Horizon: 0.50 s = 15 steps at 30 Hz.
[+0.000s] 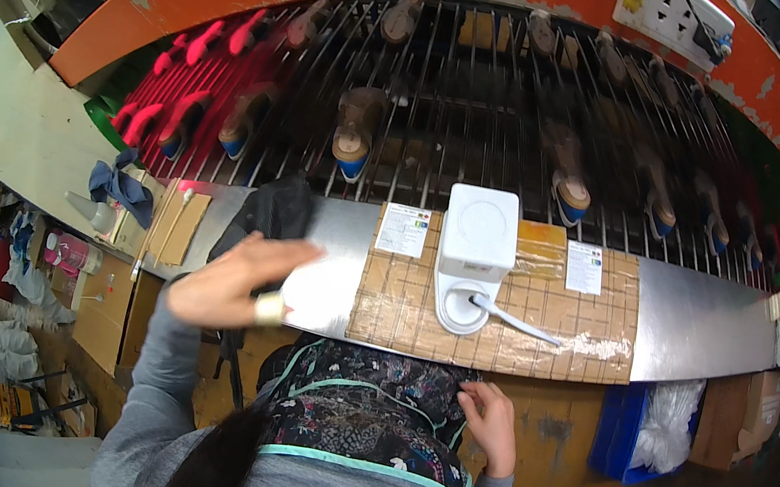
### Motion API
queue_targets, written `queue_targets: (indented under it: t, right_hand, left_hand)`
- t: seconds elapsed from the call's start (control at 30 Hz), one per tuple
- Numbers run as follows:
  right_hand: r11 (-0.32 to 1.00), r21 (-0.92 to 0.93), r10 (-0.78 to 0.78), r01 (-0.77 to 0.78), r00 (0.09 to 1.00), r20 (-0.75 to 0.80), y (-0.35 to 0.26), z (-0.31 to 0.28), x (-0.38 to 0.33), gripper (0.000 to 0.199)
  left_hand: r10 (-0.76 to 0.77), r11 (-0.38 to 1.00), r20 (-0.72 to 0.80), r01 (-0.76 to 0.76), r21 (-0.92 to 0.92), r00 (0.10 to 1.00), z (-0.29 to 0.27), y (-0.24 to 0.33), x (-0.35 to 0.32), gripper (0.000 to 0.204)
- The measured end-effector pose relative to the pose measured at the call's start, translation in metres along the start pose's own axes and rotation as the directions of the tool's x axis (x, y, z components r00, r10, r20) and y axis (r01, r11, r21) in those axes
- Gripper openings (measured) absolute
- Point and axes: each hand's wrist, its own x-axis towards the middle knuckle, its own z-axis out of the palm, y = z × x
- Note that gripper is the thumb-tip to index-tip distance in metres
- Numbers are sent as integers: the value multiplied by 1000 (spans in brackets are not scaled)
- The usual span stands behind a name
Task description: The person applies glue to the sole and strap of a blue and white sandal using a brush. They repeatedly dip the brush into a white container and spread the adhesive along the edges. After finishing, they place the sandal on a rack and pack a black plastic bag into a cardboard box.
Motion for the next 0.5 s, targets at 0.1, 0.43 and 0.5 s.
queue_targets:
  t: [0.1, 0.43, 0.5]
  right_hand:
    - [979, 62, -198, 195, 979, 40, -38, 3, 20, 13]
    - [775, -267, -618, 573, 776, -126, -95, 130, 153, 12]
    - [807, -314, -561, 500, 814, -147, -92, 146, 165, 14]
  left_hand:
    - [745, 655, 209, -635, -409, 633, -20, 48, -19, 72]
    - [843, 513, 234, -591, -622, 484, -25, 31, -111, 51]
    - [825, 559, 283, -635, -534, 489, -25, 16, -136, 46]
